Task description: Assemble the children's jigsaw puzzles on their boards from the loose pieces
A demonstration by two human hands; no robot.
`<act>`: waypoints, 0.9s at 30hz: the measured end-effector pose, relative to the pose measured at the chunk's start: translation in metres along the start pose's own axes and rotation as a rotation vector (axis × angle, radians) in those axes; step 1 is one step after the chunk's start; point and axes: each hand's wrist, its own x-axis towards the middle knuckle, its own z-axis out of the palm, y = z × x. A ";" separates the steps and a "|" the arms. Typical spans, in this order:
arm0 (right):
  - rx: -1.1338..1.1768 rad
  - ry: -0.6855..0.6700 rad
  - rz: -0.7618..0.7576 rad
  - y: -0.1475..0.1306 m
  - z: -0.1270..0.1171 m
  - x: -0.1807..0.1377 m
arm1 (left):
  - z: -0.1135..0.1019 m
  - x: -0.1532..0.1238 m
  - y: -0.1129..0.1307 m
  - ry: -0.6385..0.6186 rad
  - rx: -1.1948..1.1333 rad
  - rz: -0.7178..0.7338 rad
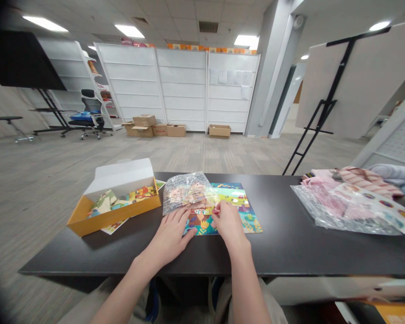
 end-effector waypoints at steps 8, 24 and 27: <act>-0.030 0.038 0.023 0.001 0.008 0.002 | 0.006 0.008 0.006 0.053 -0.015 0.026; -0.029 -0.090 0.081 0.011 -0.007 -0.009 | 0.002 0.015 0.000 0.015 -0.097 0.005; -0.039 -0.127 0.103 0.019 -0.014 -0.013 | 0.002 0.017 -0.005 0.012 -0.096 0.000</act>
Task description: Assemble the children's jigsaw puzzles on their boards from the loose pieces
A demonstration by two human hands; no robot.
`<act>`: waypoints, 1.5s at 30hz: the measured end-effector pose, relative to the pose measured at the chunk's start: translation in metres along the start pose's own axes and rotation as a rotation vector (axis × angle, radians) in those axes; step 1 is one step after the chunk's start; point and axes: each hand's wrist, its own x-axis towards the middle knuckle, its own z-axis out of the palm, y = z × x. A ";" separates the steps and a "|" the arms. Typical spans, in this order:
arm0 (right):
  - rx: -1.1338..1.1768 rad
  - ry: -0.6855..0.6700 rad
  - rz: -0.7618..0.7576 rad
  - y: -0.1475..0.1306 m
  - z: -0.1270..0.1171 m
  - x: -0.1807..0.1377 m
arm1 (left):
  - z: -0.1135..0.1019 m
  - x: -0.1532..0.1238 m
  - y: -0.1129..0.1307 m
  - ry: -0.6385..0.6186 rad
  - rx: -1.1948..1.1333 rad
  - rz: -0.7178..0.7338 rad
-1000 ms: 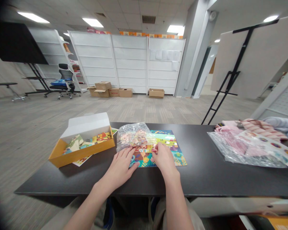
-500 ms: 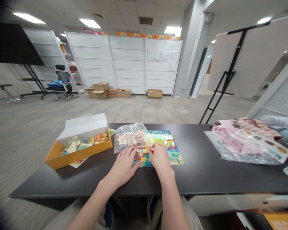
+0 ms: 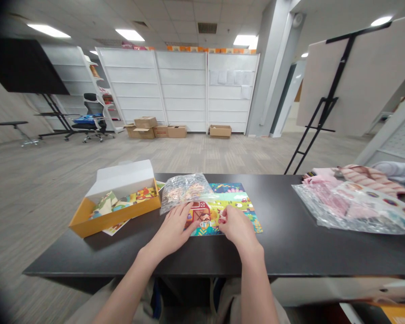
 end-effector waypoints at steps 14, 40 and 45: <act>0.268 -0.155 -0.073 0.033 -0.027 -0.012 | -0.004 -0.005 -0.005 -0.026 0.010 0.046; 0.117 0.234 0.211 0.071 -0.030 0.002 | -0.023 -0.036 -0.016 -0.183 0.009 0.156; 0.372 0.397 0.209 0.071 -0.034 -0.002 | -0.025 -0.034 -0.015 -0.176 -0.024 0.142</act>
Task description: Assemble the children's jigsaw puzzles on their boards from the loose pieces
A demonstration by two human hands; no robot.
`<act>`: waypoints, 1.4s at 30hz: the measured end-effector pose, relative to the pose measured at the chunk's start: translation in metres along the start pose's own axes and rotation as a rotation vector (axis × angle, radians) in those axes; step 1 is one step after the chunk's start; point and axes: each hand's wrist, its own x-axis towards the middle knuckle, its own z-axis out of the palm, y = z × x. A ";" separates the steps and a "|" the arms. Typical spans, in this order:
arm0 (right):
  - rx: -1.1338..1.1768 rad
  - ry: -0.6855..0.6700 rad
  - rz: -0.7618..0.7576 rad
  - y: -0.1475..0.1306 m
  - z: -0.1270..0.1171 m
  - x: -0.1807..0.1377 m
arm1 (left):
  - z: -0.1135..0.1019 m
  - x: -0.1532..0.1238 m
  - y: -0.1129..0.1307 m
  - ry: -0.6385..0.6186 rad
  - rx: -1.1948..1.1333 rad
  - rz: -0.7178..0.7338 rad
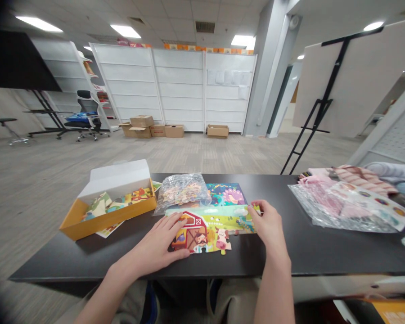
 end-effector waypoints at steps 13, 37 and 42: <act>0.573 -0.647 -0.218 -0.077 0.047 -0.039 | 0.019 0.037 0.034 0.222 -0.680 -0.122; -0.475 -0.084 0.002 0.004 0.029 0.001 | 0.020 0.021 0.024 0.216 -0.774 -0.111; -0.459 -0.067 0.007 0.001 0.028 0.001 | 0.024 0.020 0.023 0.221 -0.771 -0.081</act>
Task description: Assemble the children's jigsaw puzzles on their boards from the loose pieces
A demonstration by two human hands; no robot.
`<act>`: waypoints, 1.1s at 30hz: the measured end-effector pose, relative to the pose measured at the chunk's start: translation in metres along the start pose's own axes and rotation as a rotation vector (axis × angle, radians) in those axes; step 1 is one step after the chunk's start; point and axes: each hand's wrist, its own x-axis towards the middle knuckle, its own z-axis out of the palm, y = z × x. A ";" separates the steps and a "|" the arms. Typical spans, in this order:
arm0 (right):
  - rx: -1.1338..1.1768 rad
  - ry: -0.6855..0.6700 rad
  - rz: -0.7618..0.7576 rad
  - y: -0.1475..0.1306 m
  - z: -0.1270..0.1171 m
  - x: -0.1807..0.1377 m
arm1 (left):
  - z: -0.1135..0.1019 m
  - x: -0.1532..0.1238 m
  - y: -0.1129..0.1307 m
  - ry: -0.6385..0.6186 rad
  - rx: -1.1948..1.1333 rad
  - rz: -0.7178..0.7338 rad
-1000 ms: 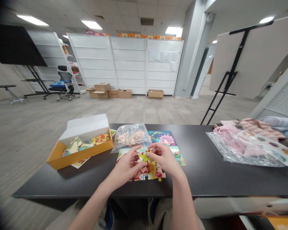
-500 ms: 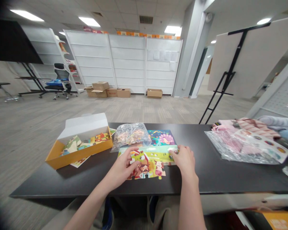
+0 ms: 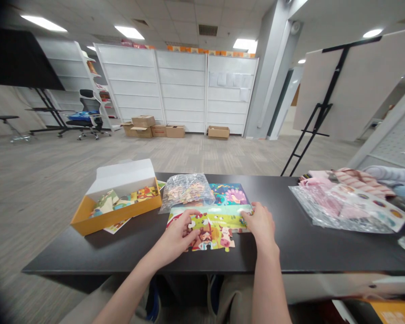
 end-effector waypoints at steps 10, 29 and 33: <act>-0.028 0.000 0.011 -0.004 -0.002 -0.003 | 0.002 0.001 -0.001 -0.046 0.102 -0.038; 0.963 0.133 -0.019 -0.028 -0.008 -0.006 | 0.000 0.003 0.004 -0.122 -0.229 -0.195; 1.184 -0.209 -0.196 -0.063 -0.006 -0.027 | 0.000 0.004 0.006 -0.102 -0.343 -0.177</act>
